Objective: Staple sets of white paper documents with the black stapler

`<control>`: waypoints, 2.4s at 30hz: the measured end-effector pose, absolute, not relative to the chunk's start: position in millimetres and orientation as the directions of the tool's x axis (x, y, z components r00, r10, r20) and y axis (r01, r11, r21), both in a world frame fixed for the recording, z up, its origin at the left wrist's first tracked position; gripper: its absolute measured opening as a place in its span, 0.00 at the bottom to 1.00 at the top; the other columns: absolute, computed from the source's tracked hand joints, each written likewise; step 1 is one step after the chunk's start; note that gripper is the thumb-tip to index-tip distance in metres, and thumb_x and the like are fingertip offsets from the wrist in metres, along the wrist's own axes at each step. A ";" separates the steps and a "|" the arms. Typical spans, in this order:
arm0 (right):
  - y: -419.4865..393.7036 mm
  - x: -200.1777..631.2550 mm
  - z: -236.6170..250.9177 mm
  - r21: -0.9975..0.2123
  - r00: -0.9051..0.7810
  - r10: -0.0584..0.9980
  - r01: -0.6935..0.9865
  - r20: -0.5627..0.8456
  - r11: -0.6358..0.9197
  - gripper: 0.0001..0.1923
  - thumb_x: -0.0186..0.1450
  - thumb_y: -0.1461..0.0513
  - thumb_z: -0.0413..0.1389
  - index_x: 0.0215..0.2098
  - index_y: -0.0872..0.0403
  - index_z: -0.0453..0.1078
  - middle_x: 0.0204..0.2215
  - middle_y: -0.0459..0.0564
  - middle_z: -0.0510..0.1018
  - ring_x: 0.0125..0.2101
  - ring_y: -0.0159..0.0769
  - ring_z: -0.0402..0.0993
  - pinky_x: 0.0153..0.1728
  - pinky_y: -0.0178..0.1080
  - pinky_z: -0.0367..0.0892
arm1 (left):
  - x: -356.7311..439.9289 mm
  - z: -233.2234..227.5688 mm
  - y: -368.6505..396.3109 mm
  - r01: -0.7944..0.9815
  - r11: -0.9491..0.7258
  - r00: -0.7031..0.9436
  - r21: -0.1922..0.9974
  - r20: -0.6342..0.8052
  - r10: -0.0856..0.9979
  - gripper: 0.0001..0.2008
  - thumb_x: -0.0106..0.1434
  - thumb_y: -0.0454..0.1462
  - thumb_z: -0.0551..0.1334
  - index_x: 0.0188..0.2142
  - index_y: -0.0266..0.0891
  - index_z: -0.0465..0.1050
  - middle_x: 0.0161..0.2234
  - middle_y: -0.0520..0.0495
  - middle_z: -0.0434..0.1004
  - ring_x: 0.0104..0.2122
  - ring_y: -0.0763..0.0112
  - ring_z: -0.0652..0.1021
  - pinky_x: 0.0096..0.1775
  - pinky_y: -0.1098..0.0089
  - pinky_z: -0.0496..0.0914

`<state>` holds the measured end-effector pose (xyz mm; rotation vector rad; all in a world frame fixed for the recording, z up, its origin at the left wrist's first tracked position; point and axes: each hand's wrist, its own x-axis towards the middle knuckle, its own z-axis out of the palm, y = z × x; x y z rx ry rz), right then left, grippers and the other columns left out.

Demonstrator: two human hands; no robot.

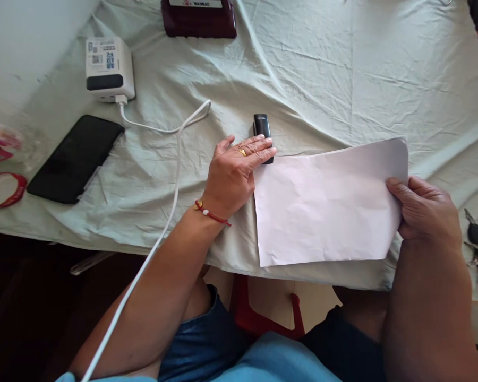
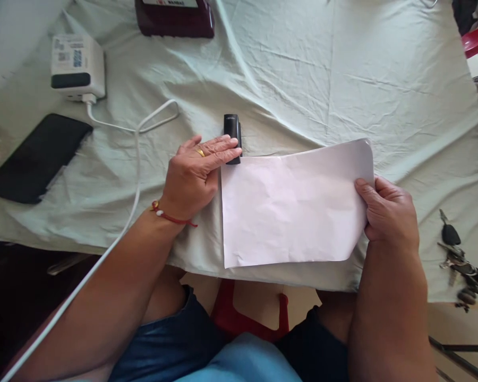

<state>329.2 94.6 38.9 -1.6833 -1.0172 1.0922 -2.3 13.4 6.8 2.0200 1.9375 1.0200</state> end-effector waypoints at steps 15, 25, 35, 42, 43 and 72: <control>82.1 337.6 56.4 -0.891 0.131 0.905 0.164 -0.405 -0.423 0.27 0.39 0.54 0.81 0.37 0.52 0.87 0.26 0.48 0.84 0.22 0.34 0.76 0.20 0.34 0.73 | -10.3 5.5 3.0 0.641 -0.148 -0.202 0.753 0.352 0.914 0.22 0.76 0.34 0.57 0.65 0.51 0.76 0.67 0.47 0.79 0.69 0.58 0.77 0.67 0.55 0.76; 81.8 325.9 51.0 -0.970 0.203 0.955 0.059 -0.218 -0.234 0.24 0.45 0.57 0.78 0.41 0.51 0.88 0.37 0.50 0.89 0.29 0.42 0.84 0.34 0.49 0.85 | -9.3 6.4 -7.3 0.402 -0.069 -0.323 0.913 0.212 0.922 0.38 0.65 0.47 0.75 0.69 0.52 0.63 0.67 0.38 0.73 0.61 0.51 0.80 0.57 0.56 0.80; 94.1 322.8 31.1 -0.998 0.217 0.975 -0.007 0.055 0.058 0.16 0.48 0.59 0.77 0.36 0.49 0.88 0.37 0.43 0.89 0.34 0.29 0.81 0.44 0.36 0.80 | -3.2 8.5 -0.3 -0.087 0.134 -0.349 0.987 -0.156 0.924 0.13 0.61 0.37 0.73 0.26 0.41 0.70 0.24 0.53 0.69 0.25 0.74 0.71 0.27 0.73 0.68; 96.9 325.4 26.4 -0.982 0.145 0.989 0.183 -0.017 -0.044 0.13 0.54 0.59 0.73 0.38 0.52 0.86 0.29 0.43 0.83 0.24 0.24 0.70 0.26 0.30 0.63 | -0.8 12.3 6.2 -0.112 0.110 -0.450 0.988 -0.149 0.880 0.14 0.64 0.29 0.68 0.26 0.40 0.68 0.25 0.55 0.70 0.25 0.77 0.69 0.31 0.75 0.67; 97.6 325.1 26.2 -0.980 0.156 0.988 0.193 -0.017 -0.047 0.14 0.53 0.59 0.73 0.38 0.52 0.85 0.29 0.43 0.83 0.24 0.25 0.70 0.25 0.31 0.63 | -0.3 12.1 7.2 -0.103 0.105 -0.460 0.989 -0.140 0.877 0.14 0.64 0.28 0.68 0.25 0.40 0.67 0.25 0.56 0.69 0.25 0.77 0.69 0.31 0.75 0.67; 98.4 316.0 22.9 -0.997 0.199 0.977 0.013 0.075 0.074 0.11 0.48 0.62 0.73 0.32 0.50 0.84 0.32 0.44 0.86 0.38 0.36 0.81 0.57 0.47 0.78 | -3.4 6.4 8.4 -0.167 0.082 -0.420 0.983 -0.146 0.896 0.16 0.63 0.36 0.77 0.27 0.41 0.72 0.25 0.55 0.73 0.25 0.76 0.72 0.29 0.73 0.69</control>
